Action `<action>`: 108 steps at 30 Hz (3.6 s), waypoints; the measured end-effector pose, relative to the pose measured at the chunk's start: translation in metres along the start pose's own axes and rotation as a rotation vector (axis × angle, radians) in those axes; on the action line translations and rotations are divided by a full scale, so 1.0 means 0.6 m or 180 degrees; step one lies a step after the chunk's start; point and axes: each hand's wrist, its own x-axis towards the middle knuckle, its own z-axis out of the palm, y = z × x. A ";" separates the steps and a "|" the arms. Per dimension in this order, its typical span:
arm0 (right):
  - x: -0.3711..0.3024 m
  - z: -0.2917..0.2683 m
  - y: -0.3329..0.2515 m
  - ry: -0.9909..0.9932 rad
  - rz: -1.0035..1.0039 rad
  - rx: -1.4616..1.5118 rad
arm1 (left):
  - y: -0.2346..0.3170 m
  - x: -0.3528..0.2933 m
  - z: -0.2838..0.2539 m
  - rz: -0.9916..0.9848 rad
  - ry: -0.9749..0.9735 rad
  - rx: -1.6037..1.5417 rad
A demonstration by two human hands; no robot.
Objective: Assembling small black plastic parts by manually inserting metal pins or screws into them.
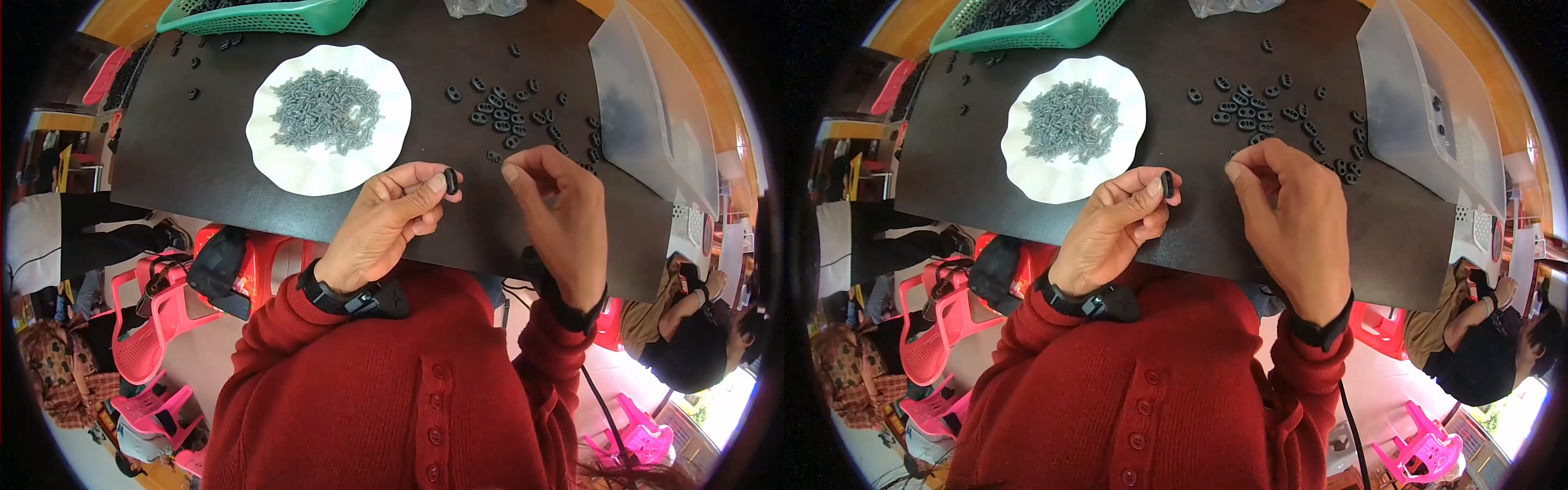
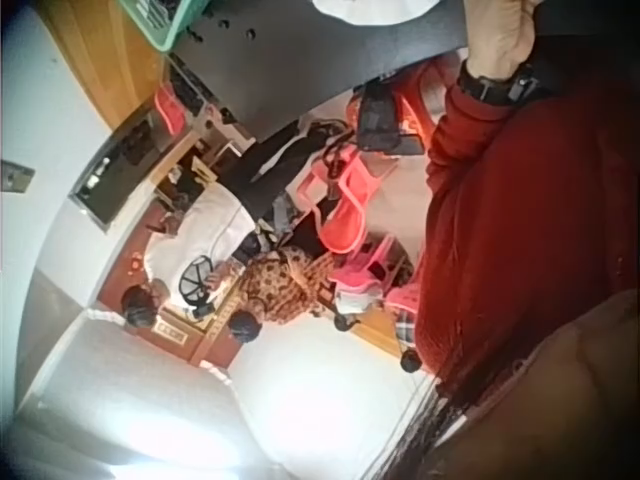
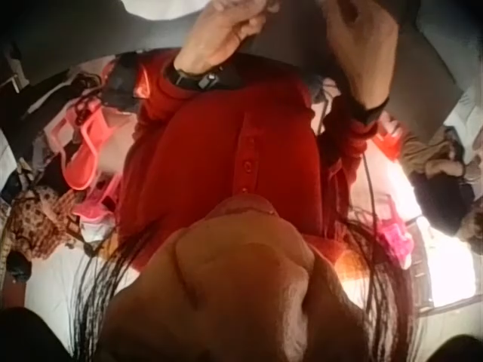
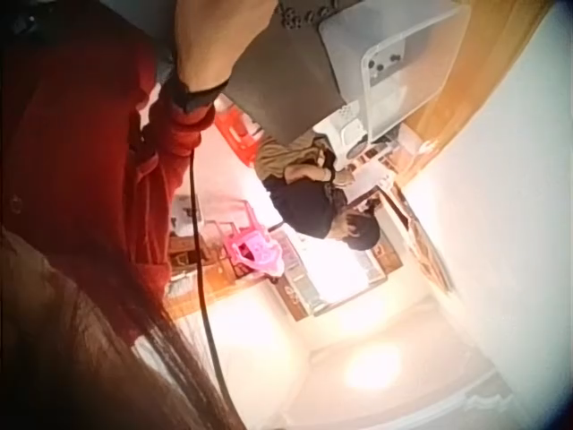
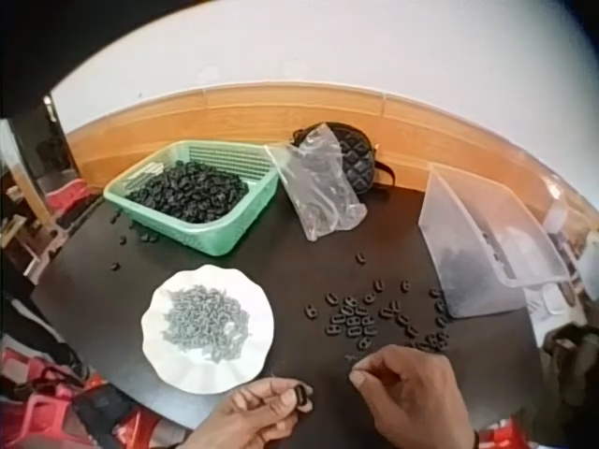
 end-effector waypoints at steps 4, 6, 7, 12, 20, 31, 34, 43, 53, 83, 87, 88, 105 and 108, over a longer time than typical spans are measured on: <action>0.005 -0.023 -0.004 0.0172 -0.0257 -0.0190 | 0.000 0.000 0.014 -0.0005 0.0303 0.0144; 0.022 -0.032 0.020 0.0132 -0.0275 -0.0454 | 0.008 0.001 0.024 -0.0375 0.0502 0.0138; 0.026 -0.027 0.042 0.0068 -0.0426 -0.0768 | 0.004 0.006 0.016 -0.0381 0.0487 0.0140; 0.035 0.028 0.092 0.0339 -0.1219 -0.1184 | -0.029 0.027 -0.003 -0.0609 0.0095 -0.0659; 0.055 0.035 0.111 -0.0105 -0.0787 -0.1900 | -0.024 0.043 0.047 -0.0641 0.0641 -0.0905; -0.022 -0.054 0.022 -0.0389 -0.0268 0.0838 | 0.001 0.011 0.103 -0.0655 0.0251 -0.0061; -0.044 -0.063 0.011 -0.0420 -0.0490 0.1116 | 0.005 -0.006 0.102 -0.0323 -0.0108 0.0320; -0.067 -0.035 -0.017 -0.0454 -0.0283 0.1511 | 0.014 -0.041 0.088 -0.0195 -0.0171 0.0385; -0.078 -0.009 -0.005 -0.0495 0.0106 0.1739 | 0.004 -0.054 0.088 0.0441 0.0329 0.0950; -0.089 0.016 -0.074 -0.0907 -0.0370 0.1980 | 0.065 -0.089 0.016 -0.0624 -0.0941 0.0092; -0.089 0.033 -0.070 -0.0485 -0.0554 0.1823 | 0.061 -0.096 0.028 -0.0598 -0.0606 0.0001; -0.091 0.038 -0.069 -0.0355 -0.0613 0.1866 | 0.061 -0.098 0.031 -0.0477 -0.0393 0.0127; -0.101 0.053 -0.079 -0.0169 -0.0638 0.1556 | 0.047 -0.100 0.021 -0.0013 -0.0237 0.0316; -0.097 0.048 -0.080 -0.0348 -0.0641 0.1636 | 0.056 -0.103 0.029 0.0045 -0.0135 0.0606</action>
